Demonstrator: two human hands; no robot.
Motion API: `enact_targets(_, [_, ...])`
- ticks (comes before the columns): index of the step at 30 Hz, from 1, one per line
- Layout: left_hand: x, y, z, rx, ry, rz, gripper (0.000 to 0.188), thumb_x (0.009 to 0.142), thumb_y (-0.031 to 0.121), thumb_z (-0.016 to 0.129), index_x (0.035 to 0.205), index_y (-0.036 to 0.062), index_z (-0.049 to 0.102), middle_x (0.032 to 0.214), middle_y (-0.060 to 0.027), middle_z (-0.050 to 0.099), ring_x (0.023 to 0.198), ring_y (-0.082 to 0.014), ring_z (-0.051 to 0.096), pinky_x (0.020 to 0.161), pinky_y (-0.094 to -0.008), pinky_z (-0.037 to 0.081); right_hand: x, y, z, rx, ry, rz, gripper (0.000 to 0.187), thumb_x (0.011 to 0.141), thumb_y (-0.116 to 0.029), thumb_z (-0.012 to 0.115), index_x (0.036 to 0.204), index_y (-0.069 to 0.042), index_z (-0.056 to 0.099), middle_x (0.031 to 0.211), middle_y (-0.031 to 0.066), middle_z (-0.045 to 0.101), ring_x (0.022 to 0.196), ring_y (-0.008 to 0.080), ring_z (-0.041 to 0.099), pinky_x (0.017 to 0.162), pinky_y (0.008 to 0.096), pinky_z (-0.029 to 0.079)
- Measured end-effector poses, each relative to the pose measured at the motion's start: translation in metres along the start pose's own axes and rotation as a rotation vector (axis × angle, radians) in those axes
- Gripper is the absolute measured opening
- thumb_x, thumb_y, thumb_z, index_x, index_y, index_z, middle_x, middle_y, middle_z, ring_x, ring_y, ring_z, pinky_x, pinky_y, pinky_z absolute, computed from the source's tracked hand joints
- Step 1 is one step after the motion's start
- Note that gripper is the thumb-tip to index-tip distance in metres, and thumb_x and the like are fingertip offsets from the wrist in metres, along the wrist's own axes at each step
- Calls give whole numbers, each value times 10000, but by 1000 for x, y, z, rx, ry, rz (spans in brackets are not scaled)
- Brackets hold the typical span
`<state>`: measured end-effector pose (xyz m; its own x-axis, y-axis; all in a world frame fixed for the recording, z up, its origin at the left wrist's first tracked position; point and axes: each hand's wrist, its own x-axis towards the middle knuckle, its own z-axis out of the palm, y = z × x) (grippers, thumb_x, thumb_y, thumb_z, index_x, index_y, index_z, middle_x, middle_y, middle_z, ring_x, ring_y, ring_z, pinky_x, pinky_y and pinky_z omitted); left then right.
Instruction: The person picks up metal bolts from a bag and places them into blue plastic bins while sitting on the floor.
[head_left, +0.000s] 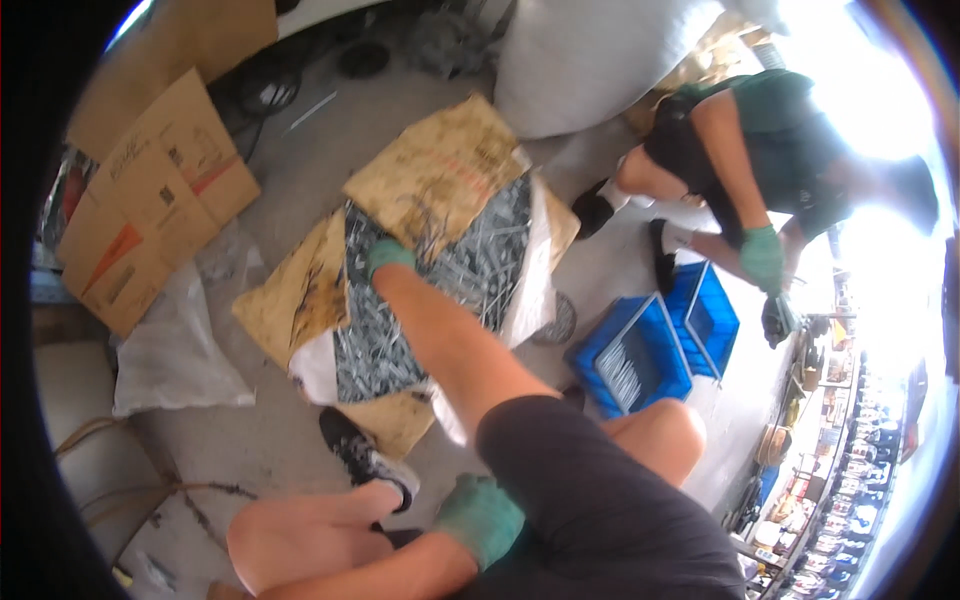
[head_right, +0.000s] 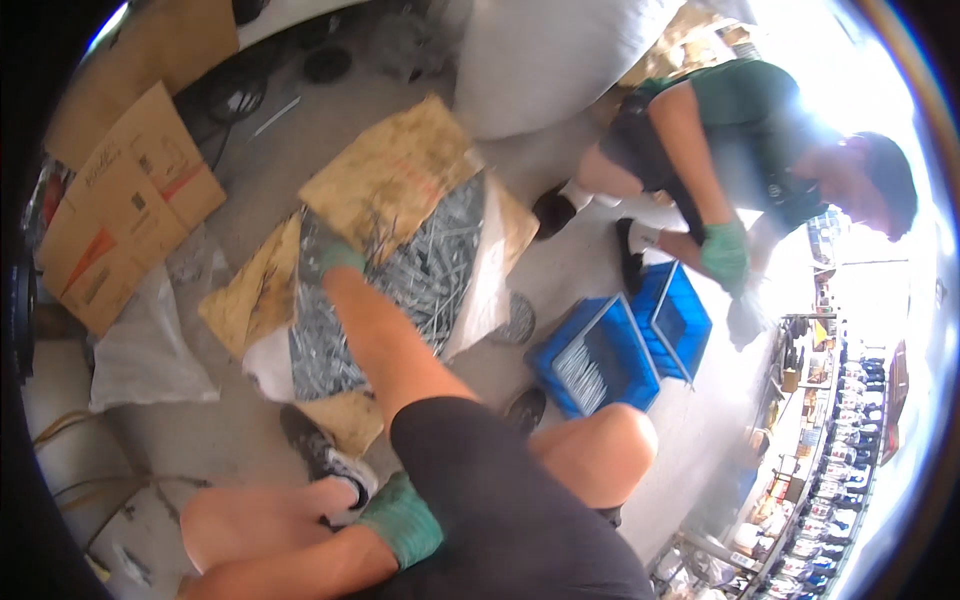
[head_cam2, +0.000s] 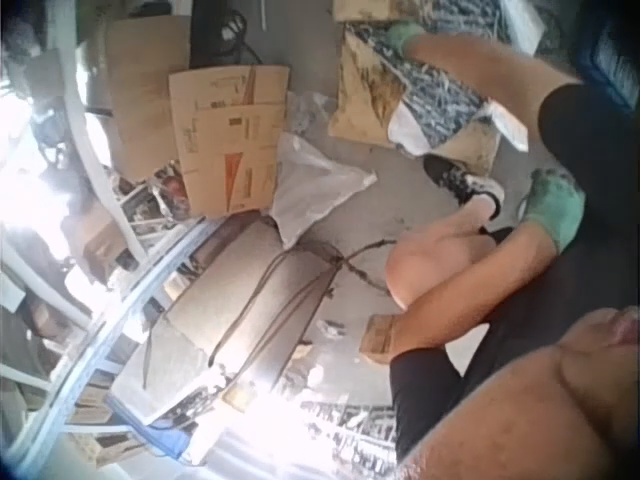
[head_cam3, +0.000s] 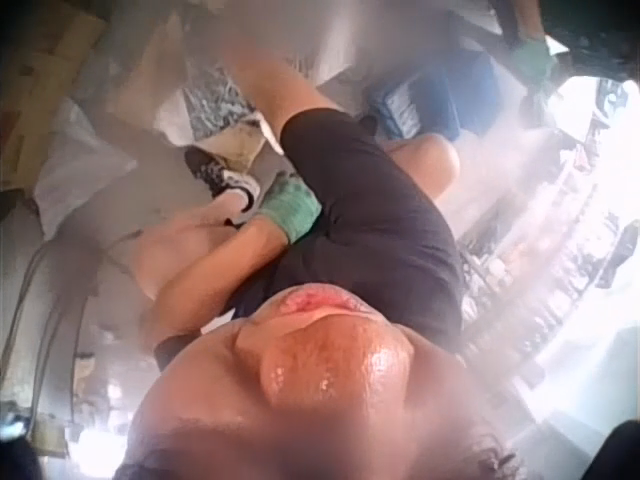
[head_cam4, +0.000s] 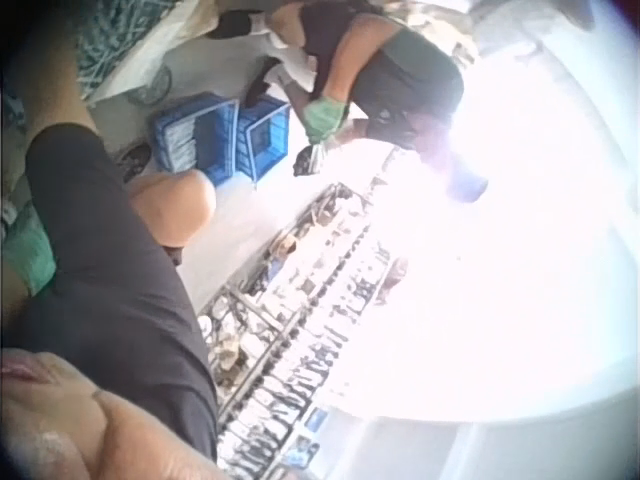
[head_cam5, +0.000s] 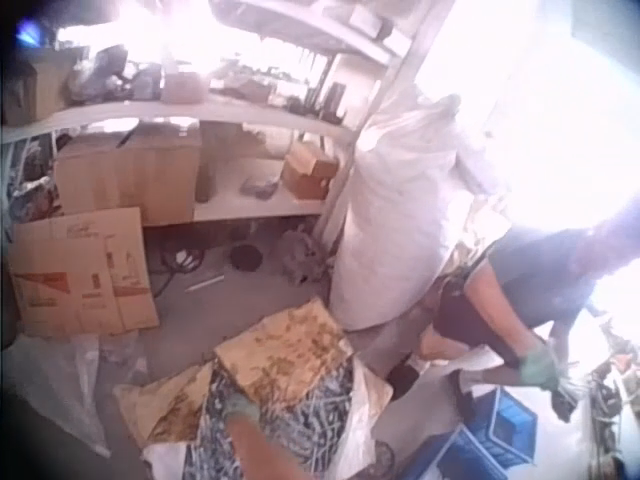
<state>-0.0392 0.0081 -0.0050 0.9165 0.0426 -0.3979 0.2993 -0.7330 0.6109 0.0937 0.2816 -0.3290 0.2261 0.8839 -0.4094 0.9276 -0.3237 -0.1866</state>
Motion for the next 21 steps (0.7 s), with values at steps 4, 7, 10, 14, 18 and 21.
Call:
enact_targets(4, [2, -8, -17, 59, -151, 46, 286, 937, 207, 525, 1100, 118, 743, 1080, -112, 738, 1019, -315, 687, 895, -528, 494, 6, 15, 4, 26, -91, 41, 296, 881, -189, 661, 1147, -113, 768, 1310, 160, 674, 1224, 333, 645, 1007, 455, 533])
enact_targets(7, [1, -13, -10, 27, -163, 29, 297, 954, 215, 530, 1156, 106, 719, 1123, -119, 731, 1027, -319, 690, 925, -538, 494, -2, 6, 0, 19, -195, -1, 408, 739, -348, 795, 1070, -111, 786, 1209, 136, 715, 1127, 322, 687, 958, 418, 556])
enact_targets(10, [8, -9, -8, 9, -193, 50, 300, 945, 203, 554, 1174, 86, 708, 1145, -129, 725, 1031, -326, 688, 939, -544, 487, -6, 31, -1, 13, -180, -90, 380, 846, -362, 705, 1069, -62, 770, 1208, 205, 696, 1146, 366, 662, 989, 438, 529])
enact_targets(14, [-1, -16, 3, 69, -20, 41, 195, 863, 172, 605, 984, 108, 744, 947, -90, 725, 889, -282, 694, 786, -436, 496, -26, 15, -52, 132, -205, -253, 667, 923, -519, 621, 1235, 70, 615, 1241, 314, 642, 1202, 439, 607, 1006, 457, 493])
enact_targets(18, [5, -11, 3, 91, 4, 23, 200, 868, 163, 608, 992, 88, 747, 946, -94, 725, 894, -292, 696, 831, -460, 505, -35, 30, -54, 305, -90, -214, 709, 930, -485, 658, 1272, 124, 541, 1240, 333, 630, 1210, 450, 591, 1013, 461, 470])
enact_targets(21, [8, -7, 7, 28, 9, 5, 208, 874, 154, 603, 996, 67, 748, 961, -109, 731, 900, -300, 700, 866, -479, 510, -68, 23, -69, 391, -138, -166, 657, 921, -429, 697, 1292, 91, 542, 1236, 316, 637, 1197, 446, 594, 1013, 444, 461])
